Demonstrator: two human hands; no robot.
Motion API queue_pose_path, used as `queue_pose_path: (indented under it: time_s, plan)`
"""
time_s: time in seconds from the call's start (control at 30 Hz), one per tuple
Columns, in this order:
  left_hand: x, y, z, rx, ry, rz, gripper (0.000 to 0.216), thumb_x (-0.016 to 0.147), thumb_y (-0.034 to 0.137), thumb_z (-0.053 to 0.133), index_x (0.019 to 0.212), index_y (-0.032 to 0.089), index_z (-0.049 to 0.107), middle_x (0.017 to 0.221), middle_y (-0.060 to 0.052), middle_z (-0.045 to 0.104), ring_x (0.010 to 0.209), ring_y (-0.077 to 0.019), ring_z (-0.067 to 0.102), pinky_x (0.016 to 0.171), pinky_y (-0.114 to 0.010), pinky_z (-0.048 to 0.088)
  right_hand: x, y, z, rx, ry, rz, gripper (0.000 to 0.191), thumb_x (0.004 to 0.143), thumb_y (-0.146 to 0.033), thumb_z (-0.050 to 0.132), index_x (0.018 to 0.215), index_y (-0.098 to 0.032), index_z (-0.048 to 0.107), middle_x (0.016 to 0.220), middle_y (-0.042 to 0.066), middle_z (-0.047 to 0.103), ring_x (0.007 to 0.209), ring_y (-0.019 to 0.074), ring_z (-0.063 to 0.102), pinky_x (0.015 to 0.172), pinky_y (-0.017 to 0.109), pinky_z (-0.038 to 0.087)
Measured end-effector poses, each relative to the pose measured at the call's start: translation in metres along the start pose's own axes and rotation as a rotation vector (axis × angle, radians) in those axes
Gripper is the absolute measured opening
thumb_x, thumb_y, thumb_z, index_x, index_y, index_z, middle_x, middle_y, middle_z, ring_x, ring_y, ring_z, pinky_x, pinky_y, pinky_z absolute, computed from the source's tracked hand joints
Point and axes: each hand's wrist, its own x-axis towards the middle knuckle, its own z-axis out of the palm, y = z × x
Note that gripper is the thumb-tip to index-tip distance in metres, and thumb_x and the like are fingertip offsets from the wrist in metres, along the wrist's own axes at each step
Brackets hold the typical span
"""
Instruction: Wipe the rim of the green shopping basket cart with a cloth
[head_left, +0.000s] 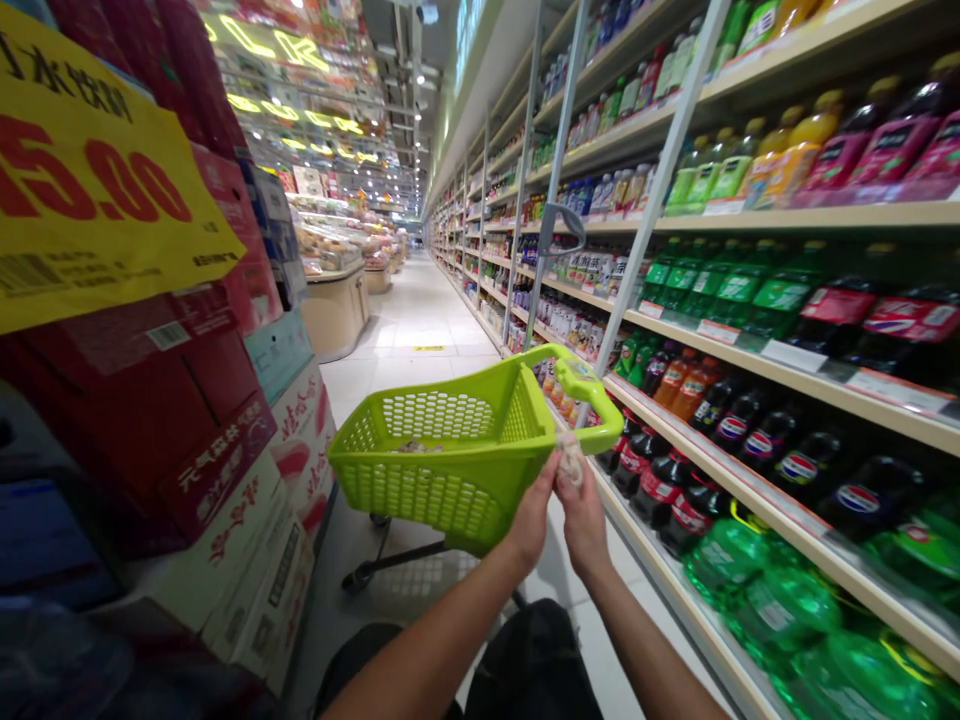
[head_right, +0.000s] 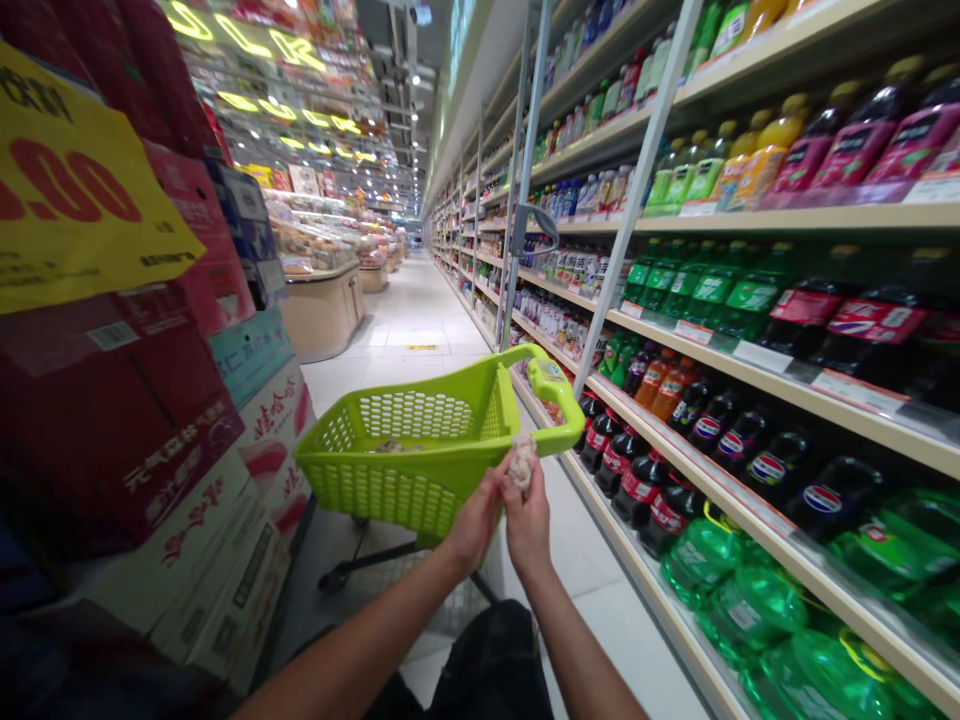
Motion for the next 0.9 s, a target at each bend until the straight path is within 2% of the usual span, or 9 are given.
queue_pose_path:
  time_s: [0.13, 0.23, 0.3, 0.37, 0.5, 0.6, 0.67, 0.8, 0.9]
  plan:
    - [-0.008, 0.0, -0.043, 0.209, -0.105, 0.004, 0.043, 0.092, 0.03, 0.02, 0.124, 0.018, 0.046, 0.13, -0.008, 0.048, 0.12, -0.0178, 0.044, 0.096, -0.037, 0.041, 0.018, 0.009, -0.029, -0.232, 0.008, -0.158, 0.043, 0.081, -0.04, 0.046, 0.118, -0.017, 0.049, 0.106, 0.01, 0.062, 0.097, 0.0225, 0.058, 0.086, 0.04, 0.046]
    - [-0.006, -0.009, -0.103, 0.698, 0.118, -0.004, 0.047, 0.078, 0.029, 0.05, 0.124, 0.018, 0.044, 0.139, -0.01, 0.035, 0.129, -0.0249, 0.028, 0.105, -0.049, 0.024, 0.051, 0.015, -0.063, -0.544, 0.211, -0.494, 0.039, 0.083, -0.03, 0.043, 0.119, -0.017, 0.051, 0.128, 0.012, 0.048, 0.122, 0.0254, 0.038, 0.1, 0.047, 0.031]
    - [-0.006, -0.018, -0.136, 0.998, 0.214, -0.185, 0.056, 0.075, 0.022, 0.052, 0.128, 0.016, 0.037, 0.141, -0.011, 0.03, 0.132, -0.0282, 0.019, 0.105, -0.057, 0.014, 0.067, 0.024, -0.07, -0.655, 0.333, -0.662, 0.041, 0.084, -0.025, 0.042, 0.124, -0.018, 0.047, 0.136, 0.011, 0.039, 0.128, 0.0255, 0.029, 0.103, 0.05, 0.026]
    - [-0.01, -0.026, -0.155, 1.175, 0.131, -0.304, 0.065, 0.071, 0.019, 0.054, 0.132, 0.015, 0.031, 0.142, -0.011, 0.027, 0.133, -0.0285, 0.017, 0.104, -0.058, 0.013, 0.066, 0.041, -0.058, -0.663, 0.297, -0.776, 0.042, 0.085, -0.02, 0.041, 0.126, -0.02, 0.045, 0.136, 0.009, 0.04, 0.129, 0.0239, 0.029, 0.103, 0.049, 0.028]
    - [-0.017, -0.035, -0.161, 1.296, 0.008, -0.325, 0.068, 0.072, 0.022, 0.05, 0.135, 0.014, 0.024, 0.145, -0.008, 0.022, 0.134, -0.0255, 0.012, 0.105, -0.053, 0.018, 0.011, 0.094, -0.01, -0.634, -0.036, -0.908, 0.038, 0.085, -0.01, 0.038, 0.118, -0.021, 0.053, 0.122, 0.008, 0.055, 0.125, 0.0199, 0.036, 0.098, 0.043, 0.039]
    - [-0.017, -0.035, -0.161, 1.308, -0.039, -0.331, 0.068, 0.072, 0.021, 0.048, 0.135, 0.015, 0.023, 0.145, -0.007, 0.02, 0.134, -0.0246, 0.012, 0.105, -0.054, 0.016, -0.017, 0.11, -0.007, -0.711, -0.184, -0.973, 0.036, 0.086, -0.008, 0.036, 0.112, -0.022, 0.057, 0.107, 0.006, 0.064, 0.119, 0.0175, 0.045, 0.092, 0.04, 0.043]
    - [-0.016, -0.034, -0.161, 1.306, -0.052, -0.331, 0.069, 0.072, 0.02, 0.048, 0.135, 0.015, 0.023, 0.146, -0.006, 0.019, 0.134, -0.0243, 0.011, 0.105, -0.055, 0.015, -0.004, 0.097, -0.025, -0.764, -0.088, -0.92, 0.038, 0.085, -0.008, 0.037, 0.116, -0.022, 0.053, 0.112, 0.007, 0.062, 0.122, 0.019, 0.041, 0.096, 0.044, 0.039]
    - [-0.015, -0.034, -0.16, 1.303, -0.026, -0.322, 0.069, 0.071, 0.02, 0.048, 0.135, 0.016, 0.023, 0.146, -0.007, 0.018, 0.135, -0.0246, 0.01, 0.105, -0.054, 0.015, 0.054, 0.058, -0.049, -0.777, 0.355, -0.827, 0.046, 0.083, -0.015, 0.044, 0.129, -0.021, 0.041, 0.133, 0.012, 0.043, 0.129, 0.0262, 0.028, 0.101, 0.055, 0.025]
    - [-0.015, -0.033, -0.156, 1.288, -0.04, -0.344, 0.07, 0.07, 0.019, 0.048, 0.136, 0.017, 0.022, 0.146, -0.007, 0.018, 0.135, -0.0246, 0.01, 0.105, -0.054, 0.014, 0.048, 0.07, -0.032, -0.731, 0.194, -0.881, 0.045, 0.085, -0.01, 0.038, 0.129, -0.02, 0.041, 0.132, 0.01, 0.044, 0.13, 0.0233, 0.027, 0.101, 0.049, 0.031]
